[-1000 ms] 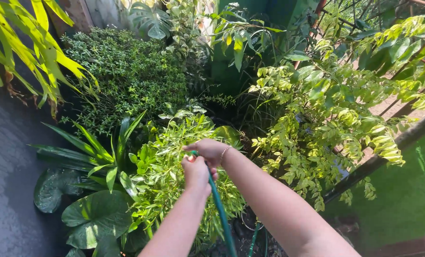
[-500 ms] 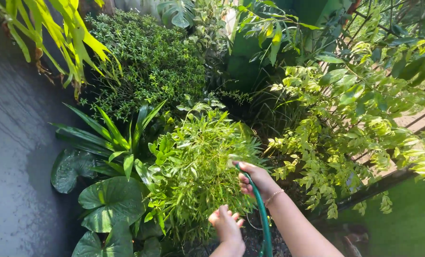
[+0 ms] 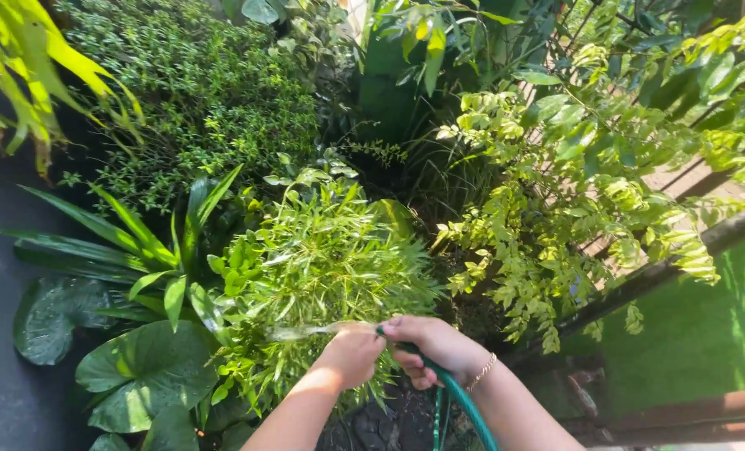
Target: Watering various garden plants using a green garden hose.
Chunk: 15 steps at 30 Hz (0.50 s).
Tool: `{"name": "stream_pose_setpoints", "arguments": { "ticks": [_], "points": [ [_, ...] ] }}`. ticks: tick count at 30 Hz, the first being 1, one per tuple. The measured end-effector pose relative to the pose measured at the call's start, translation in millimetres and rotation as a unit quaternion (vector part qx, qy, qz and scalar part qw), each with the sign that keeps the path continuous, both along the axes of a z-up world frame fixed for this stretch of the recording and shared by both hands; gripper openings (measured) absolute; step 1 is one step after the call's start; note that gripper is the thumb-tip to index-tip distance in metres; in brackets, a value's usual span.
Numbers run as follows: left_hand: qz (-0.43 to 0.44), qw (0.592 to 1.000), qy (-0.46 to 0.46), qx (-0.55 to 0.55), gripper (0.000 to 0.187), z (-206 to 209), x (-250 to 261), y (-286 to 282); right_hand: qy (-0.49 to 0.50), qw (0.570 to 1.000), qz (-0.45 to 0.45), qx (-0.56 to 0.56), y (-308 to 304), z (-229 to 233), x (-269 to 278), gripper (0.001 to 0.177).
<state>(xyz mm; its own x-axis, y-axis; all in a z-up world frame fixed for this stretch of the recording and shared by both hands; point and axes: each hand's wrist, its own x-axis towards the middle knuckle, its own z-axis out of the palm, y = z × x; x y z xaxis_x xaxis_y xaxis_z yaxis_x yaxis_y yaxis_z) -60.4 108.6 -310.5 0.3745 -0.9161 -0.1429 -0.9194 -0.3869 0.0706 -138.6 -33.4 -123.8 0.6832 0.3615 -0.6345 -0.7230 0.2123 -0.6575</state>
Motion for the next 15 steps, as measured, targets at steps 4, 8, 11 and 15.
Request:
{"name": "stream_pose_setpoints", "arguments": {
  "ticks": [4,8,11,15],
  "points": [
    [-0.026,0.998,-0.061,0.01,0.041,-41,25,-17,-0.003,0.996,-0.09,-0.022,-29,-10,-14,0.015],
    [-0.078,0.967,-0.16,0.183,0.052,-27,67,-36,0.004,0.986,-0.164,-0.024,-43,-3,-24,0.021],
    [-0.055,0.965,-0.122,0.225,0.053,11,93,-38,0.025,0.992,-0.12,-0.039,-46,-21,-36,0.021],
    [0.041,0.987,-0.071,0.139,0.061,24,119,-14,0.082,0.988,-0.103,-0.085,-54,-52,-55,0.035]
  ]
}}
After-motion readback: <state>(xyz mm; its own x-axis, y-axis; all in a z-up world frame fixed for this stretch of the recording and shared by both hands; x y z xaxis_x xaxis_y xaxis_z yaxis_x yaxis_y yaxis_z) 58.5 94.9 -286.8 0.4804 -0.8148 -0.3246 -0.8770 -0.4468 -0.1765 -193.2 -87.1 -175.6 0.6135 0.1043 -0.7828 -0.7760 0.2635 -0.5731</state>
